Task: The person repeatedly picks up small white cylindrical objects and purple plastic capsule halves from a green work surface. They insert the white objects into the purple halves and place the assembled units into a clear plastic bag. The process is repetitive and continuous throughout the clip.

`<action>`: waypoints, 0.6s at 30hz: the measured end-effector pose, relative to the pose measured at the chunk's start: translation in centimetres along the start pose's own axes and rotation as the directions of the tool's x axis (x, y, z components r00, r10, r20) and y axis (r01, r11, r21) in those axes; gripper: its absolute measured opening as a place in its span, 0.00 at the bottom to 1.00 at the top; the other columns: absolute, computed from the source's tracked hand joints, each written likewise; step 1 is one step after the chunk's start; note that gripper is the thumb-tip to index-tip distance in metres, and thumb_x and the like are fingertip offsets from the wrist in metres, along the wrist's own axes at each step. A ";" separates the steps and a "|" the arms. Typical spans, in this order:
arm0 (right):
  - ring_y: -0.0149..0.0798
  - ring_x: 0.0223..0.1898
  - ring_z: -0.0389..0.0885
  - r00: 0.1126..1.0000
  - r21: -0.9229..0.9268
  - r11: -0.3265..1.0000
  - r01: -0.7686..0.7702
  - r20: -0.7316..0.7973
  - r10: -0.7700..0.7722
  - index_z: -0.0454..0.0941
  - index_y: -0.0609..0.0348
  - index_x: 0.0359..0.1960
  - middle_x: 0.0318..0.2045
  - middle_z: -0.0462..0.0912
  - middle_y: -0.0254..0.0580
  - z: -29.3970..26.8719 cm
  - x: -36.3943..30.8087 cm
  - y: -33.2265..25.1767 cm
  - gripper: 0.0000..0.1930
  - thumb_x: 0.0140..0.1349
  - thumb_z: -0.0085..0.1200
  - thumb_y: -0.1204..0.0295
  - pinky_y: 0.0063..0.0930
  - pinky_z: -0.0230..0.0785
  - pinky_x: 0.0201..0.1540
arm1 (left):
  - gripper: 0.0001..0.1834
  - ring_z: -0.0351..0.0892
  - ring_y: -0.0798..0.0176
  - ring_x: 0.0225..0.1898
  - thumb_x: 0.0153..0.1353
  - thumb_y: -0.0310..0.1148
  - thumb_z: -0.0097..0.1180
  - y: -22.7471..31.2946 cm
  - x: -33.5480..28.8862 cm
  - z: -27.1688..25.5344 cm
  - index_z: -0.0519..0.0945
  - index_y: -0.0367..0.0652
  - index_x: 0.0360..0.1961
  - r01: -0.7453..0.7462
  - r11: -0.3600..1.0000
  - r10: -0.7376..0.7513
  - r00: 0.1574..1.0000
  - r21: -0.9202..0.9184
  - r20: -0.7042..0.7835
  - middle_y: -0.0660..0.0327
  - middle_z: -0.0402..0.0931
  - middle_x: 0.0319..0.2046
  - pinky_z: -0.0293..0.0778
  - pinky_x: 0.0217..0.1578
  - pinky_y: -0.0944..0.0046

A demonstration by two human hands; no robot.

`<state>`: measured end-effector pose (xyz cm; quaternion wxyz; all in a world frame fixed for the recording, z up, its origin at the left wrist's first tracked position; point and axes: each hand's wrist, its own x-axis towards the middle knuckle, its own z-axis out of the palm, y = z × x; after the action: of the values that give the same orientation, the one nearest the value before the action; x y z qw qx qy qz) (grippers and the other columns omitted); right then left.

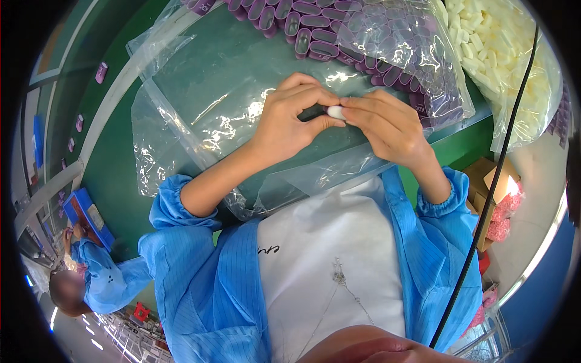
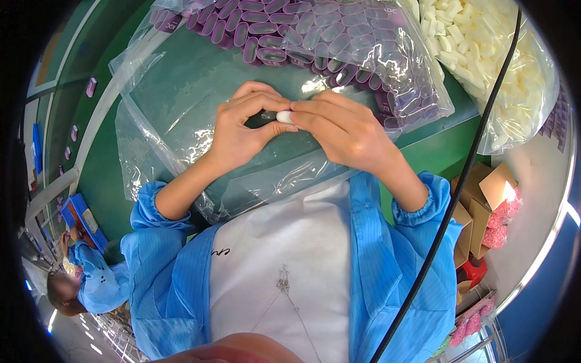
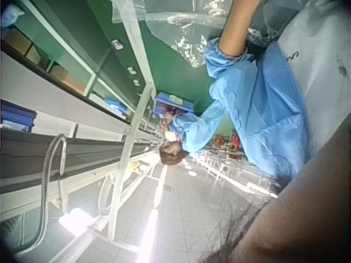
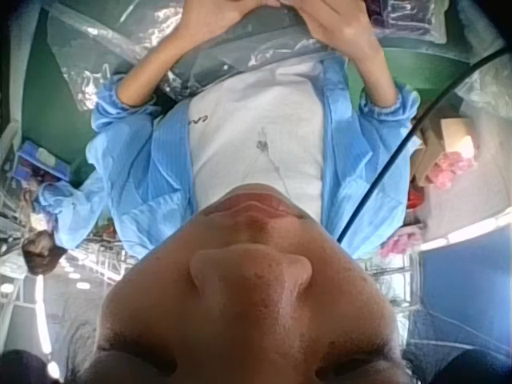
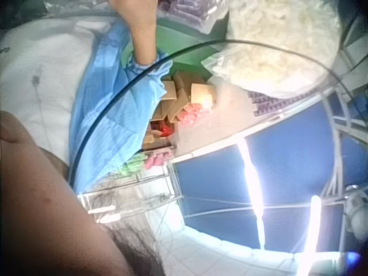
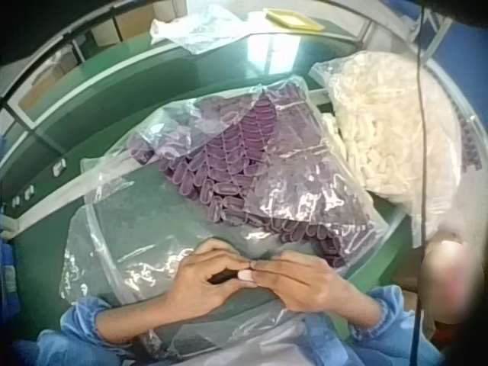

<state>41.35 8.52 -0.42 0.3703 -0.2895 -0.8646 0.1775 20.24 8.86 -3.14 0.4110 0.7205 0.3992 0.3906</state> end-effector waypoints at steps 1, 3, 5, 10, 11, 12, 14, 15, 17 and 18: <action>0.45 0.32 0.83 0.999 -0.023 0.999 0.032 0.012 -0.031 0.83 0.71 0.41 0.38 0.84 0.49 -0.1 -0.3 0.2 0.18 0.44 0.63 0.83 0.32 0.78 0.32 | 0.15 0.80 0.57 0.41 0.43 0.28 0.76 0.0 0.0 0.0 0.86 0.41 0.33 -0.012 1.000 0.012 1.000 0.003 0.007 0.61 0.85 0.32 0.76 0.41 0.60; 0.43 0.32 0.82 0.995 -0.067 0.993 0.096 0.037 -0.093 0.83 0.71 0.41 0.39 0.84 0.49 -0.1 -1.1 0.8 0.18 0.44 0.64 0.81 0.31 0.78 0.30 | 0.15 0.80 0.57 0.42 0.43 0.29 0.76 0.0 0.0 0.0 0.86 0.41 0.33 -0.015 1.000 0.015 1.000 0.004 0.017 0.62 0.85 0.32 0.76 0.42 0.61; 0.43 0.31 0.82 0.993 -0.113 0.987 0.114 0.018 -0.112 0.83 0.70 0.41 0.39 0.84 0.49 0.3 -1.6 0.9 0.18 0.44 0.64 0.80 0.30 0.78 0.29 | 0.14 0.80 0.58 0.42 0.43 0.30 0.76 0.0 0.0 0.1 0.86 0.41 0.33 0.002 1.000 -0.002 1.000 -0.005 0.024 0.62 0.85 0.32 0.75 0.43 0.61; 0.41 0.31 0.82 0.994 -0.118 0.988 0.104 0.039 -0.100 0.84 0.67 0.43 0.39 0.83 0.47 0.5 -0.9 0.5 0.19 0.45 0.64 0.79 0.29 0.78 0.27 | 0.14 0.80 0.57 0.42 0.44 0.30 0.75 0.2 0.0 -0.1 0.86 0.42 0.33 0.009 1.000 -0.009 1.000 0.022 0.022 0.63 0.85 0.32 0.74 0.45 0.60; 0.41 0.31 0.82 0.995 -0.111 0.989 0.096 0.028 -0.093 0.84 0.66 0.43 0.39 0.83 0.47 0.7 -0.9 0.5 0.19 0.45 0.64 0.79 0.29 0.77 0.27 | 0.14 0.80 0.57 0.41 0.44 0.30 0.75 0.2 -0.1 -0.1 0.86 0.42 0.33 0.012 1.000 -0.013 1.000 0.022 0.024 0.63 0.85 0.32 0.74 0.45 0.60; 0.41 0.31 0.82 0.996 -0.105 0.991 0.087 0.017 -0.086 0.84 0.66 0.44 0.39 0.83 0.47 0.9 -0.9 0.6 0.19 0.45 0.64 0.79 0.28 0.77 0.27 | 0.14 0.80 0.57 0.41 0.44 0.29 0.75 0.1 -0.1 -0.1 0.86 0.42 0.33 0.006 1.000 -0.007 1.000 0.027 0.028 0.63 0.85 0.33 0.74 0.45 0.60; 0.41 0.32 0.82 0.996 -0.081 0.993 0.085 0.026 -0.083 0.84 0.66 0.44 0.38 0.83 0.47 0.7 -1.0 0.8 0.19 0.46 0.63 0.79 0.28 0.77 0.28 | 0.13 0.80 0.57 0.41 0.45 0.28 0.75 0.0 0.2 0.0 0.86 0.42 0.34 -0.010 0.999 0.009 0.999 0.032 0.034 0.63 0.85 0.33 0.75 0.44 0.60; 0.41 0.32 0.82 0.996 -0.072 0.994 0.082 0.030 -0.080 0.84 0.67 0.44 0.38 0.83 0.46 0.6 -1.1 0.8 0.19 0.46 0.63 0.79 0.29 0.77 0.28 | 0.14 0.80 0.57 0.42 0.45 0.27 0.74 0.1 0.2 -0.1 0.86 0.42 0.35 0.003 0.999 -0.005 0.999 0.046 0.051 0.62 0.85 0.34 0.75 0.44 0.60; 0.41 0.29 0.81 0.993 -0.096 0.989 0.113 0.034 -0.110 0.84 0.69 0.44 0.38 0.83 0.49 0.2 -1.1 0.7 0.18 0.49 0.65 0.77 0.29 0.76 0.27 | 0.14 0.80 0.57 0.44 0.46 0.24 0.74 0.3 0.5 -0.1 0.86 0.41 0.36 0.003 0.997 -0.010 0.996 0.071 0.084 0.61 0.85 0.36 0.77 0.45 0.61; 0.42 0.28 0.81 0.992 -0.114 0.985 0.127 0.038 -0.123 0.84 0.70 0.44 0.38 0.83 0.50 0.1 -1.1 0.7 0.17 0.50 0.66 0.77 0.29 0.76 0.27 | 0.14 0.80 0.57 0.44 0.45 0.23 0.74 0.5 0.4 -0.1 0.86 0.40 0.36 0.003 0.996 -0.009 0.997 0.088 0.075 0.60 0.85 0.36 0.77 0.45 0.61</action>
<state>42.13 8.33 -1.38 0.3499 -0.2531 -0.8955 0.1078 20.38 9.07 -2.56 0.3951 0.7509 0.4022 0.3439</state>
